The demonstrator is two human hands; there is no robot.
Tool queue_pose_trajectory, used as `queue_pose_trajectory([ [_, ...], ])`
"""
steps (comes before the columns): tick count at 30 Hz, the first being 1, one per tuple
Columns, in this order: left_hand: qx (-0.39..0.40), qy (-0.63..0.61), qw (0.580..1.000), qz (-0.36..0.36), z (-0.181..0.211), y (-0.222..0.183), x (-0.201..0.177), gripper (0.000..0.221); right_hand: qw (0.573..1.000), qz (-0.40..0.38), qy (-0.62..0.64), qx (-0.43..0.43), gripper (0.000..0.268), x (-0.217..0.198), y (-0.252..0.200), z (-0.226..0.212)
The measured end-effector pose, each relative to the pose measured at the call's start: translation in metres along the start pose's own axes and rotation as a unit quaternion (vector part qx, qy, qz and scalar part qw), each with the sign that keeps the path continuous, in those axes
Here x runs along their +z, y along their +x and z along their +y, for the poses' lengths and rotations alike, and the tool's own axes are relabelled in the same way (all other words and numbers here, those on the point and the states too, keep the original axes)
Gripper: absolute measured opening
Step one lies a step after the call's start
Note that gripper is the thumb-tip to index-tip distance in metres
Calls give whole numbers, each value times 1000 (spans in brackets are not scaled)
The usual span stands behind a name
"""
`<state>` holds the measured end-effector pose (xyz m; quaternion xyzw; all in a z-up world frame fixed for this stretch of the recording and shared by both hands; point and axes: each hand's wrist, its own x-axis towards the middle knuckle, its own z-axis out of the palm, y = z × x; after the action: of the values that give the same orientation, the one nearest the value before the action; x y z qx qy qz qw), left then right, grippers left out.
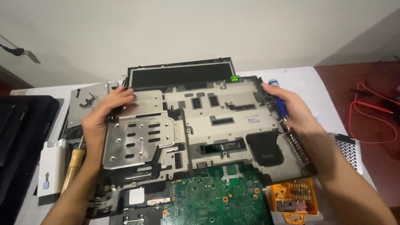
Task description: Disassembling a laptop by removing internal screws, disconnecting cables, and prying the internal frame away from the motherboard.
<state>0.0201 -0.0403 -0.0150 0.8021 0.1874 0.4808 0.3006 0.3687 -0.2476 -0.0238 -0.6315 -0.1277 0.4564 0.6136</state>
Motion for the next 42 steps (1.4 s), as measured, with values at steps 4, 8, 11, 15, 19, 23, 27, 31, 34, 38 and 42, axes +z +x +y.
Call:
queue_pose_trajectory([
  [4,13,-12,1000,4,6,0,0,22,998,-5,60,-24,46,-23,21,8],
  [8,9,-34,999,-7,-9,-2,2,22,999,10,1,-34,58,-2,-1,-11],
  [11,-54,-102,993,-25,-7,-1,-2,38,988,-58,-111,-93,72,16,-15,-27],
  [15,-8,-65,998,-24,-22,-4,-5,21,995,-49,-48,-78,71,33,-33,-33],
  [19,6,-76,997,-18,-17,-3,-3,11,954,-123,-117,-247,72,9,-29,-18],
  [23,61,-76,993,-58,-32,-11,-12,21,820,-234,-214,-476,76,-16,-17,-5],
  [27,45,-143,988,-47,-22,-9,-12,33,980,-97,-90,-152,59,-21,-2,-21],
  [31,-24,-119,992,-17,0,-6,-13,7,967,-216,53,-122,44,-16,-34,-21],
  [34,-140,-144,980,-14,1,-10,-10,12,970,-29,-113,-212,53,0,-49,-18],
  [38,-179,-155,971,-25,13,-3,-14,6,976,-21,-90,-195,51,-5,-65,-21],
  [42,-203,-94,974,-30,23,2,-20,23,976,55,-115,-178,24,-2,-67,-27],
])
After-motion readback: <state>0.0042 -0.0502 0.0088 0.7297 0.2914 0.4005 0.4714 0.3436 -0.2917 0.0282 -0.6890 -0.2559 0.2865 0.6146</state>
